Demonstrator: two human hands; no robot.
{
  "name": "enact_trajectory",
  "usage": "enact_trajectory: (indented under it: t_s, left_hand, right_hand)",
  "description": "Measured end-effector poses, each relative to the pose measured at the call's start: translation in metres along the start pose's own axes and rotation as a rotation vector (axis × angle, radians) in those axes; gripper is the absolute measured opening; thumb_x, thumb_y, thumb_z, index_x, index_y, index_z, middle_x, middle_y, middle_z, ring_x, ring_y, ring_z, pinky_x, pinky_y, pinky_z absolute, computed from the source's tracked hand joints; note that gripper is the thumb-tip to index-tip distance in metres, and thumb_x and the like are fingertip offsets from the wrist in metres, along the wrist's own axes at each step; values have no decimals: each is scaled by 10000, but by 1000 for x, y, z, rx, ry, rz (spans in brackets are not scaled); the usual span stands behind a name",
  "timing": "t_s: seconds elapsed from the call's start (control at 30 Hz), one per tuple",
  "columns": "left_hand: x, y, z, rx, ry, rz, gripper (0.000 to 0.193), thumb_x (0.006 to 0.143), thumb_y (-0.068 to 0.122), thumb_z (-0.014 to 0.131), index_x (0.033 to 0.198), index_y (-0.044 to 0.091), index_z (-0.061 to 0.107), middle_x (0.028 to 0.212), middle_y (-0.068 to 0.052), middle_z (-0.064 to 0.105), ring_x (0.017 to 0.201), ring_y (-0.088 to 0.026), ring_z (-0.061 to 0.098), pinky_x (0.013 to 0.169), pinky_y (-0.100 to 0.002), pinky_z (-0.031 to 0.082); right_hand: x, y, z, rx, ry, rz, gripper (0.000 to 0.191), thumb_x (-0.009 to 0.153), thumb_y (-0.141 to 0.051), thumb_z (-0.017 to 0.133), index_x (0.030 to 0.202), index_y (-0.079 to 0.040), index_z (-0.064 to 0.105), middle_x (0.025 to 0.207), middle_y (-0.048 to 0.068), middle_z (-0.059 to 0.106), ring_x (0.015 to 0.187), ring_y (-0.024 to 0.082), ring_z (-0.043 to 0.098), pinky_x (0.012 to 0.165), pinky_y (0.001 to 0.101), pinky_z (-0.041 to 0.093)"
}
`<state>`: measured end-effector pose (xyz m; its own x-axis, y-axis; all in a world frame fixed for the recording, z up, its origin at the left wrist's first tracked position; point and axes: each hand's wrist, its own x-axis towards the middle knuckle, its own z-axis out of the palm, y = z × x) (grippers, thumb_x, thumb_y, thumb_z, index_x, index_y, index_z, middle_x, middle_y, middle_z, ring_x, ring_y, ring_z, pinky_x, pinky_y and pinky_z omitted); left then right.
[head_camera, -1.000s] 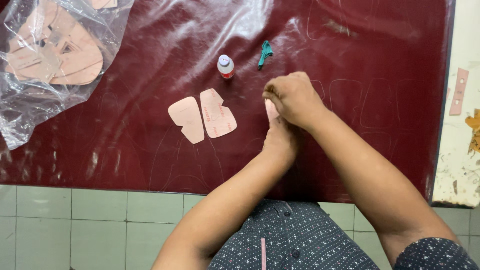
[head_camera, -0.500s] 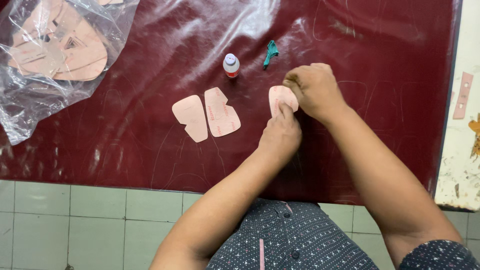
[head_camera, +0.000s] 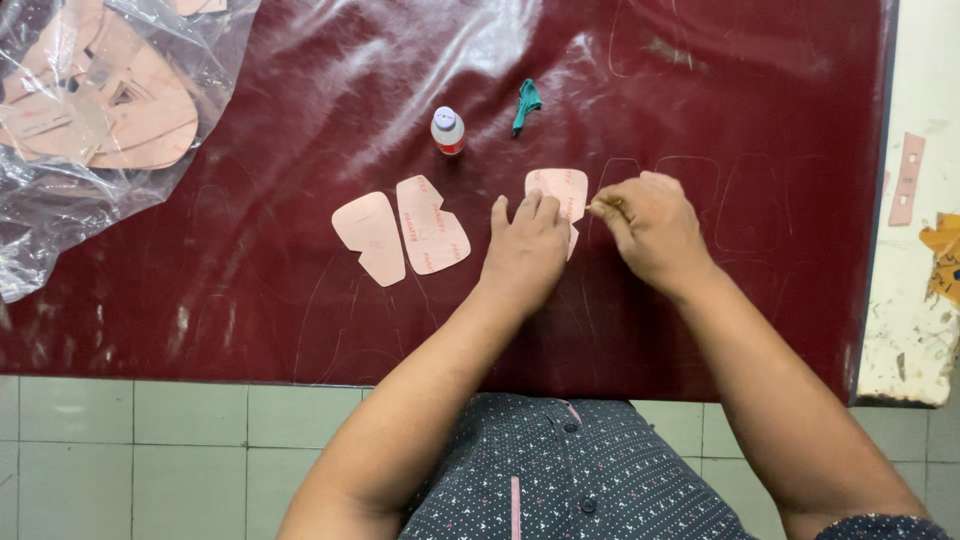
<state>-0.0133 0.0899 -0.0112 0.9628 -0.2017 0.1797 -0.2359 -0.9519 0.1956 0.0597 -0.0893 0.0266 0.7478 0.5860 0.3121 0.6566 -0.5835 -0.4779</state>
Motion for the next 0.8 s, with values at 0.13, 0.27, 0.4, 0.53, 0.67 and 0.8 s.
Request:
enact_trajectory:
  t_s: [0.13, 0.27, 0.4, 0.53, 0.67, 0.8]
  left_hand:
    - [0, -5, -5, -48, -34, -8, 276, 876, 160, 622, 1135, 85, 683, 1235, -84, 584, 1333, -271, 512, 1079, -660, 361]
    - [1, -7, -11, -81, -59, -24, 255, 876, 152, 626, 1124, 110, 672, 1216, -63, 577, 1303, -238, 529, 1081, -663, 357]
    - [5, -10, -18, -152, -138, -71, 300, 845, 185, 700, 1133, 116, 655, 1196, -42, 573, 1248, -213, 544, 1092, -652, 343]
    - [7, -14, -24, -225, -151, -93, 357, 790, 235, 783, 1104, 119, 659, 1210, -12, 579, 1209, -193, 558, 1093, -654, 322]
    - [6, -20, -28, -265, -159, -88, 310, 777, 224, 799, 1050, 130, 687, 1223, -5, 588, 1203, -195, 570, 1095, -644, 328]
    - [6, -23, -29, -298, -126, -80, 248, 751, 213, 819, 964, 137, 717, 1232, 1, 601, 1196, -190, 579, 1087, -629, 323]
  right_hand:
    - [-11, -6, 1, 56, 9, 14, 100, 958, -153, 750, 926, -74, 697, 852, 75, 690, 799, 276, 631, 845, 411, 493]
    - [-13, -9, 6, 45, 11, 20, 96, 951, -160, 754, 935, -76, 710, 869, 83, 704, 835, 300, 646, 905, 433, 496]
    - [-14, -12, 11, 94, 13, -12, 82, 970, -151, 737, 979, -74, 711, 919, 90, 716, 913, 308, 679, 1070, 481, 476]
    - [-20, -13, 9, 118, -4, 46, 78, 979, -152, 720, 979, -77, 698, 948, 81, 735, 916, 301, 687, 1079, 487, 483]
    - [-28, -17, 4, 88, -16, 48, 98, 985, -158, 714, 992, -66, 684, 948, 81, 734, 915, 286, 697, 1111, 515, 467]
    - [-31, -21, 3, 73, 3, 46, 95, 986, -164, 716, 993, -74, 685, 956, 77, 738, 918, 273, 702, 1110, 512, 470]
